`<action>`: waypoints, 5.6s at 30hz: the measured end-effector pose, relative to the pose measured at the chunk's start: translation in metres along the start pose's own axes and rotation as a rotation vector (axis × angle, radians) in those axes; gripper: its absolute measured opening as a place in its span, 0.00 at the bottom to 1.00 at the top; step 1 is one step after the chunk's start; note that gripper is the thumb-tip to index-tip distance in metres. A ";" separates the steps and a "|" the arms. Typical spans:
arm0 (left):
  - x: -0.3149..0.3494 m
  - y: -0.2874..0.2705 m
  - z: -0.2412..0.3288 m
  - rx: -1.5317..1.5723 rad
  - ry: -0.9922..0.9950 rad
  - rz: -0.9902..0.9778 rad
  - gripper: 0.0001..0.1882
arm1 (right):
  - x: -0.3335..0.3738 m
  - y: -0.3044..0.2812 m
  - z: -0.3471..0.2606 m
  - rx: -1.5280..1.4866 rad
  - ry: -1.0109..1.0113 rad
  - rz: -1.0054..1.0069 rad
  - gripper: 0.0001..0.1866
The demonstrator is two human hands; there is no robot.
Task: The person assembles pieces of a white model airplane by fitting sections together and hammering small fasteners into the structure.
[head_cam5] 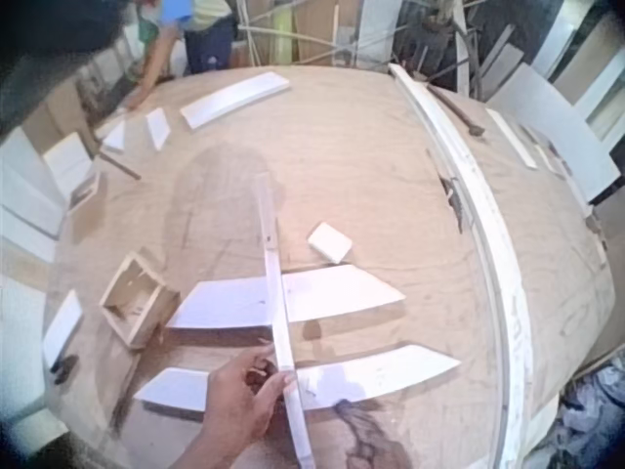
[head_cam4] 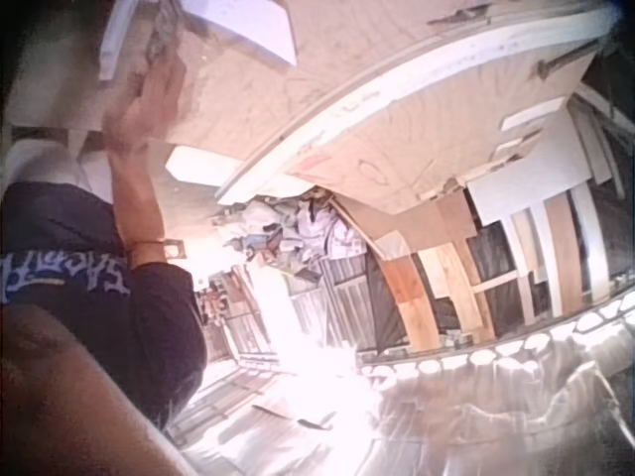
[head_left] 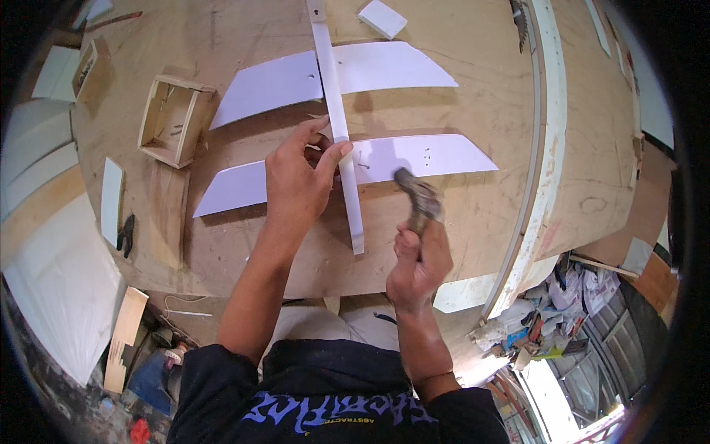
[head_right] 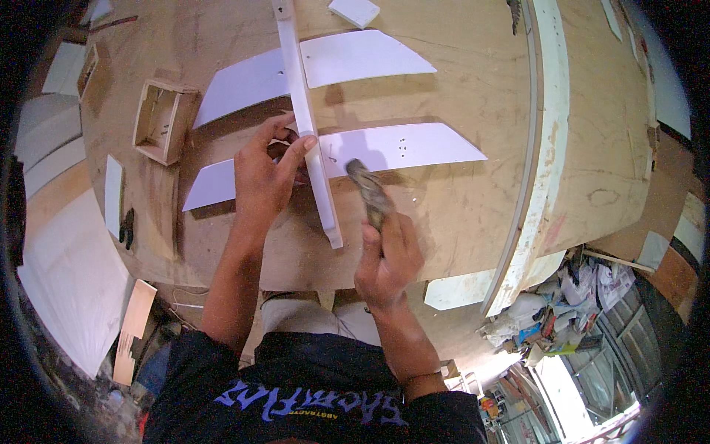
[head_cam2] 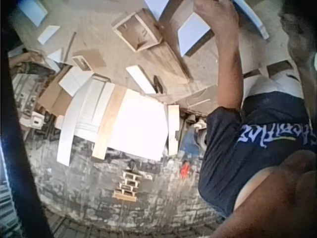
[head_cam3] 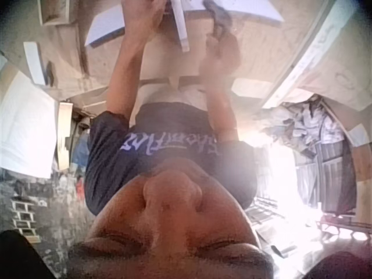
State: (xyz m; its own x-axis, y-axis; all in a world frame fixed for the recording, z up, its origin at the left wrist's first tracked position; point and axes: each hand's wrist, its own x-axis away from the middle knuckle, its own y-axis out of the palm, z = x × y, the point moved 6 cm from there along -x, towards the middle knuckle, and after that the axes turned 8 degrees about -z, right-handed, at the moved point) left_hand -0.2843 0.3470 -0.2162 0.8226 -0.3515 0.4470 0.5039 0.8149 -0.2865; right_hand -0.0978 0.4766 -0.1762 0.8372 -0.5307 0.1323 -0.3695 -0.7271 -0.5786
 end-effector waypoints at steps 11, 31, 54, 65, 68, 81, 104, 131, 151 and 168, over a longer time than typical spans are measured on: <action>0.001 0.001 -0.006 -0.013 0.104 0.026 0.22 | -0.012 0.016 0.000 0.042 0.003 -0.059 0.20; 0.002 -0.002 -0.001 -0.083 0.168 0.040 0.22 | -0.020 0.020 0.004 0.015 0.160 -0.229 0.22; -0.003 -0.001 -0.002 -0.065 0.029 -0.076 0.28 | 0.002 0.027 0.028 -0.191 0.153 -0.003 0.26; -0.003 -0.002 0.004 -0.111 0.060 -0.108 0.28 | 0.001 0.030 0.024 -0.573 0.306 0.076 0.29; -0.004 -0.003 0.006 -0.123 0.082 -0.111 0.29 | 0.001 0.028 0.023 -0.480 0.297 0.032 0.30; -0.009 -0.002 0.003 -0.070 0.086 -0.139 0.29 | 0.003 0.033 0.030 -0.219 0.246 0.014 0.23; -0.009 -0.002 0.002 -0.070 0.044 -0.173 0.28 | 0.010 0.036 0.028 -0.179 0.197 0.063 0.28; -0.010 -0.002 -0.003 -0.043 0.082 -0.203 0.28 | -0.005 0.036 -0.001 0.028 0.000 0.074 0.20; -0.013 -0.001 -0.001 -0.004 0.071 -0.240 0.29 | 0.008 0.043 0.015 -0.284 0.255 0.106 0.23; -0.016 0.002 -0.006 0.069 -0.005 -0.274 0.31 | 0.012 0.044 0.002 -0.048 -0.094 0.220 0.18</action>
State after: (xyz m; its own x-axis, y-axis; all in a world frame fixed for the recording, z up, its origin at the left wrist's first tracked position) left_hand -0.2946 0.3515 -0.2294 0.6571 -0.5607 0.5038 0.6876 0.7197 -0.0960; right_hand -0.1035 0.4393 -0.2013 0.7678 -0.6369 -0.0695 -0.5636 -0.6198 -0.5461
